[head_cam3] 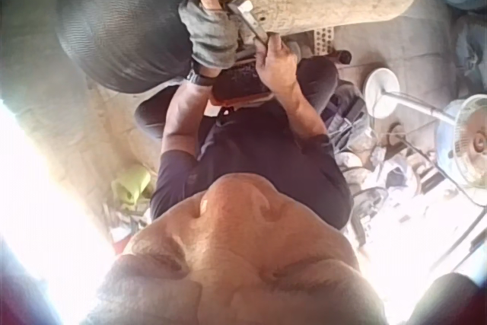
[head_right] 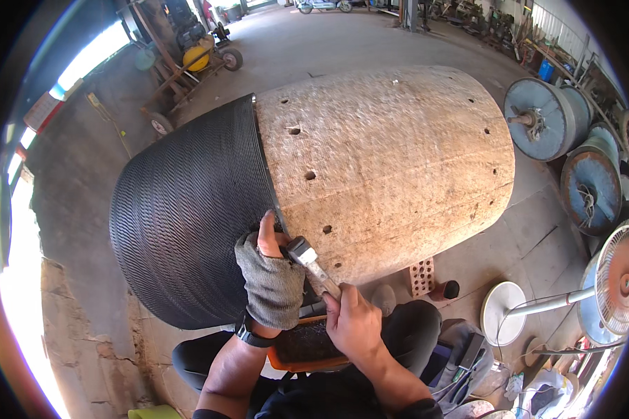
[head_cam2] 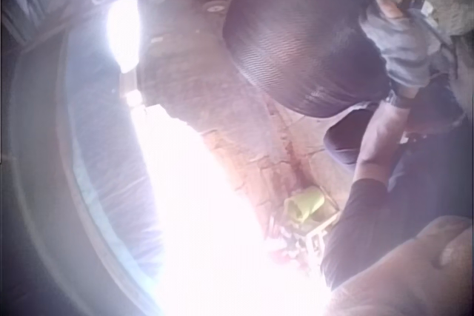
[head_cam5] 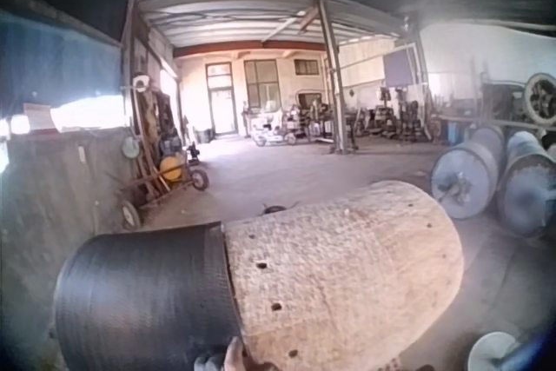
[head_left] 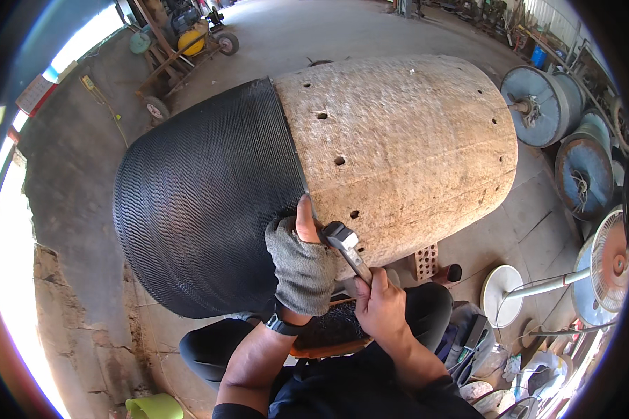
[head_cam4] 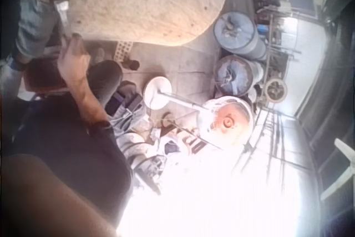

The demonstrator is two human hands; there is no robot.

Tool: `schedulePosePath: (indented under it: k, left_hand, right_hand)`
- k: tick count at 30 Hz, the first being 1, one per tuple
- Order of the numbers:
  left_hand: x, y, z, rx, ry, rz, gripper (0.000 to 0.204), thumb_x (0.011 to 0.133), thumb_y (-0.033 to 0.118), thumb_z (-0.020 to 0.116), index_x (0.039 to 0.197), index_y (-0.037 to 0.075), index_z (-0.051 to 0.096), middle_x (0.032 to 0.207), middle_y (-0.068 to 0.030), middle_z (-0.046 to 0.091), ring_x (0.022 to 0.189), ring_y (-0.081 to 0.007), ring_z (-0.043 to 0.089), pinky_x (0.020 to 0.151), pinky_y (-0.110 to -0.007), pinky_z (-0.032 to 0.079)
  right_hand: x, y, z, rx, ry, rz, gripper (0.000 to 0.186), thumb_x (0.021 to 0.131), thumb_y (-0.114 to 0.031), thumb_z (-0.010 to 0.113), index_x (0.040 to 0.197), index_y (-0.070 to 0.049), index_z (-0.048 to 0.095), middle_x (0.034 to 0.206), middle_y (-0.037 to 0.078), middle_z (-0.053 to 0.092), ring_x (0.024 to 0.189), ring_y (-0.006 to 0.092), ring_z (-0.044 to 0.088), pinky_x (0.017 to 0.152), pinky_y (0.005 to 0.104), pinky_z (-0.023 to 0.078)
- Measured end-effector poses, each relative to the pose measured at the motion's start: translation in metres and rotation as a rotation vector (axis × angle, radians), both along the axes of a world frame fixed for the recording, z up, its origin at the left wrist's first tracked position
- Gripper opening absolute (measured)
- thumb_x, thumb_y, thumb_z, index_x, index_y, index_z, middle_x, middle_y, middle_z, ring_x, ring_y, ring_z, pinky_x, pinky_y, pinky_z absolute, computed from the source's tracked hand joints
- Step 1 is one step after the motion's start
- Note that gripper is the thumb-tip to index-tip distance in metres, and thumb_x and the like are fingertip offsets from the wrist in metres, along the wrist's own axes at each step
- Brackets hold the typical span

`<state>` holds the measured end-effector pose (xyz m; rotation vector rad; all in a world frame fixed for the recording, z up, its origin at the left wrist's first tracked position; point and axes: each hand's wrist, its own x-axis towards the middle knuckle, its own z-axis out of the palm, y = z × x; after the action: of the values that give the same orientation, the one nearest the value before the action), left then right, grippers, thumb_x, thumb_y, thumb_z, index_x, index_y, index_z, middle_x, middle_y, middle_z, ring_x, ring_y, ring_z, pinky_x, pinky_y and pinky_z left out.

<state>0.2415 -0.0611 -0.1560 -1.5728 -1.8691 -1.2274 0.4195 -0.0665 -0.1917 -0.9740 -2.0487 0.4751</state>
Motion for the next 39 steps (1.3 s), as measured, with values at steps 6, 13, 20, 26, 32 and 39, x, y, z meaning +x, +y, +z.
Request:
schedulePosePath:
  k: [6,13,20,26,32,39]
  left_hand:
    - [0.004,-0.003,0.002,0.014,0.044,0.010,0.081,0.080,0.006,0.074,0.150,-0.002,0.033,0.093,-0.0075,0.064,0.083,-0.0255,0.060,0.077,-0.044,0.046]
    - [0.022,-0.062,-0.019,-0.133,0.140,-0.154,0.069,0.078,0.009,0.074,0.139,-0.005,0.045,0.111,-0.0177,0.062,0.104,-0.0343,0.059,0.096,-0.050,0.043]
    - [0.050,-0.105,-0.114,-0.668,0.138,-0.535,0.021,0.078,0.022,0.070,0.092,0.007,0.068,0.079,-0.0091,0.062,0.076,-0.0301,0.065,0.068,-0.047,0.050]
    - [0.062,-0.101,-0.140,-0.788,0.088,-0.427,0.021,0.086,0.025,0.064,0.081,0.006,0.069,0.076,-0.0148,0.066,0.073,-0.0345,0.068,0.066,-0.049,0.054]
    - [0.072,-0.097,-0.152,-0.829,0.033,-0.325,0.023,0.091,0.017,0.058,0.076,0.004,0.069,0.071,-0.0177,0.066,0.067,-0.0382,0.067,0.064,-0.050,0.055]
    - [0.072,-0.096,-0.144,-0.623,-0.348,-0.303,0.025,0.090,0.017,0.057,0.072,0.003,0.066,0.071,-0.0184,0.067,0.068,-0.0390,0.067,0.066,-0.050,0.055]
  right_hand:
    - [0.000,-0.004,-0.004,0.108,0.062,-0.006,0.024,0.094,-0.017,0.068,0.103,0.001,0.055,0.077,0.019,0.064,0.066,0.0387,0.066,0.059,0.0458,0.053]
    - [0.002,-0.005,-0.011,0.219,0.157,0.004,0.024,0.095,-0.021,0.066,0.101,0.000,0.056,0.077,0.017,0.065,0.066,0.0374,0.066,0.057,0.0456,0.052]
    - [0.004,0.000,-0.022,0.155,0.159,0.054,0.024,0.095,-0.018,0.065,0.103,0.001,0.056,0.081,0.019,0.067,0.063,0.0395,0.066,0.057,0.0460,0.052]
    - [-0.006,0.011,-0.032,0.155,-0.064,-0.002,0.022,0.096,-0.014,0.062,0.106,0.004,0.056,0.076,0.020,0.064,0.066,0.0431,0.065,0.060,0.0457,0.052]
    - [0.005,0.004,-0.031,0.372,0.014,0.058,0.018,0.096,-0.008,0.057,0.105,0.008,0.057,0.085,0.024,0.066,0.069,0.0421,0.066,0.062,0.0452,0.054]
    - [0.006,0.013,-0.045,0.367,0.089,0.008,0.028,0.093,-0.024,0.068,0.099,-0.001,0.053,0.076,0.017,0.062,0.059,0.0405,0.061,0.053,0.0457,0.050]
